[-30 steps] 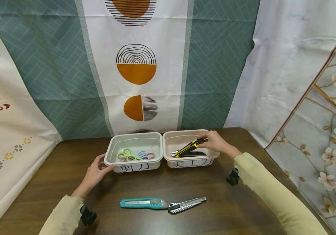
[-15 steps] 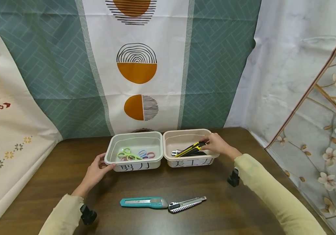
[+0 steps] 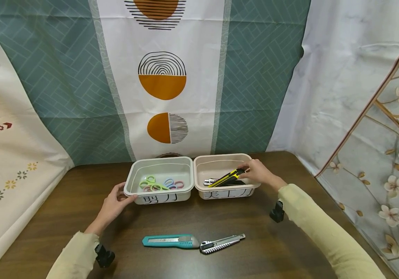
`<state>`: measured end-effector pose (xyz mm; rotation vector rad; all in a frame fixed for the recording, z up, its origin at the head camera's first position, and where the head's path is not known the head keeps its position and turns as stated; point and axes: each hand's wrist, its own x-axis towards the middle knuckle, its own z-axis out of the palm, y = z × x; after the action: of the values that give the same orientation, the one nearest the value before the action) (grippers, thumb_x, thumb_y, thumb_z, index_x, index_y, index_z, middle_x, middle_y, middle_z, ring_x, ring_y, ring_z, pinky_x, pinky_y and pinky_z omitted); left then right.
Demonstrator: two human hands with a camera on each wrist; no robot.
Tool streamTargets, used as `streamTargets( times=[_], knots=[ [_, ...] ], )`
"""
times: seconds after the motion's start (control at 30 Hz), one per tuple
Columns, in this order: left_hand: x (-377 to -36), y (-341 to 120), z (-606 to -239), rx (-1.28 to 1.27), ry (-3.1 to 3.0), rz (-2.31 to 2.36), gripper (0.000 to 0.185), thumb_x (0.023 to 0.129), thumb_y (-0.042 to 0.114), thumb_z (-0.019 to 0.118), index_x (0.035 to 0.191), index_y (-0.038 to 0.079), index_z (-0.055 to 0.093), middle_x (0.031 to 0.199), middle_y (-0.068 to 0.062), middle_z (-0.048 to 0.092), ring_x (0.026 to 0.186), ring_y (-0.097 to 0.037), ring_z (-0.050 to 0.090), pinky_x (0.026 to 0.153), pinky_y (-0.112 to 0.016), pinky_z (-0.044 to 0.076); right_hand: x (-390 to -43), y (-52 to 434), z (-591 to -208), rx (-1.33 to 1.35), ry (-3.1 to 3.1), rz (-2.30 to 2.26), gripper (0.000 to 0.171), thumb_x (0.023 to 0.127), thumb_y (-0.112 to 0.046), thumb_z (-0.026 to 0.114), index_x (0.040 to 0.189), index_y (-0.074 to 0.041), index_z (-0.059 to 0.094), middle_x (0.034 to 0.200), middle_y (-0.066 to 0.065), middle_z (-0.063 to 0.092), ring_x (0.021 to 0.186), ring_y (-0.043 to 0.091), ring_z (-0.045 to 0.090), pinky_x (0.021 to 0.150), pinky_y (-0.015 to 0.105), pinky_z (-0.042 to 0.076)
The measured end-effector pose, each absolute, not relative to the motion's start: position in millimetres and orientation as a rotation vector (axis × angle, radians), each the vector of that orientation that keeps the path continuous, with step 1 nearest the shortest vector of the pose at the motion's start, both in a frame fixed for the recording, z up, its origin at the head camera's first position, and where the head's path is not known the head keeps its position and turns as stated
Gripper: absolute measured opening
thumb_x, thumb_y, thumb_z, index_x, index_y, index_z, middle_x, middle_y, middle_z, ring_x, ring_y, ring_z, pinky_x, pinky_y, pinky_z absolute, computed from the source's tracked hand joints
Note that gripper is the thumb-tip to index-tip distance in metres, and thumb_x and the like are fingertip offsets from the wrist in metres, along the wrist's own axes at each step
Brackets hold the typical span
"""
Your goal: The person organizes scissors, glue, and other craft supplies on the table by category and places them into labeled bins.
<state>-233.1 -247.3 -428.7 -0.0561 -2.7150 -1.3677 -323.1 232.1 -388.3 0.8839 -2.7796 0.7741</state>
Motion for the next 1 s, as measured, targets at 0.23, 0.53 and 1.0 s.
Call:
streamTargets(
  times=[0.23,0.53,1.0],
  knots=[
    [-233,-247,-431,-0.053,-2.715,-1.369,0.07,0.085,0.032,0.064,0.135,-0.002,0.028,0.12,-0.028,0.051,0.1,-0.033,0.056,0.074,-0.029,0.047,-321,235,-390,0.84,-2.821,0.794,0.034,0.074,-0.01,0.074,0.101,0.009,0.065,0.094,0.018,0.067,0.083,0.025,0.065,0.073,0.037,0.05],
    [-234,-247,-433,-0.054,-2.714,-1.376,0.07,0.085,0.031,0.063,0.136,-0.001,0.027,0.12,-0.028,0.051,0.101,-0.033,0.056,0.076,-0.032,0.047,-315,237,-382,0.867,-2.806,0.895,0.037,0.076,-0.013,0.073,0.104,0.01,0.063,0.099,0.022,0.065,0.089,0.03,0.063,0.075,0.038,0.05],
    [-235,-247,-431,-0.052,-2.715,-1.35,0.07,0.085,0.03,0.063,0.135,-0.002,0.028,0.119,-0.029,0.051,0.101,-0.034,0.056,0.075,-0.031,0.047,-299,238,-366,0.914,-2.794,0.903,0.05,0.076,-0.023,0.073,0.113,0.006,0.059,0.102,0.016,0.065,0.091,0.028,0.061,0.076,0.038,0.05]
  ],
)
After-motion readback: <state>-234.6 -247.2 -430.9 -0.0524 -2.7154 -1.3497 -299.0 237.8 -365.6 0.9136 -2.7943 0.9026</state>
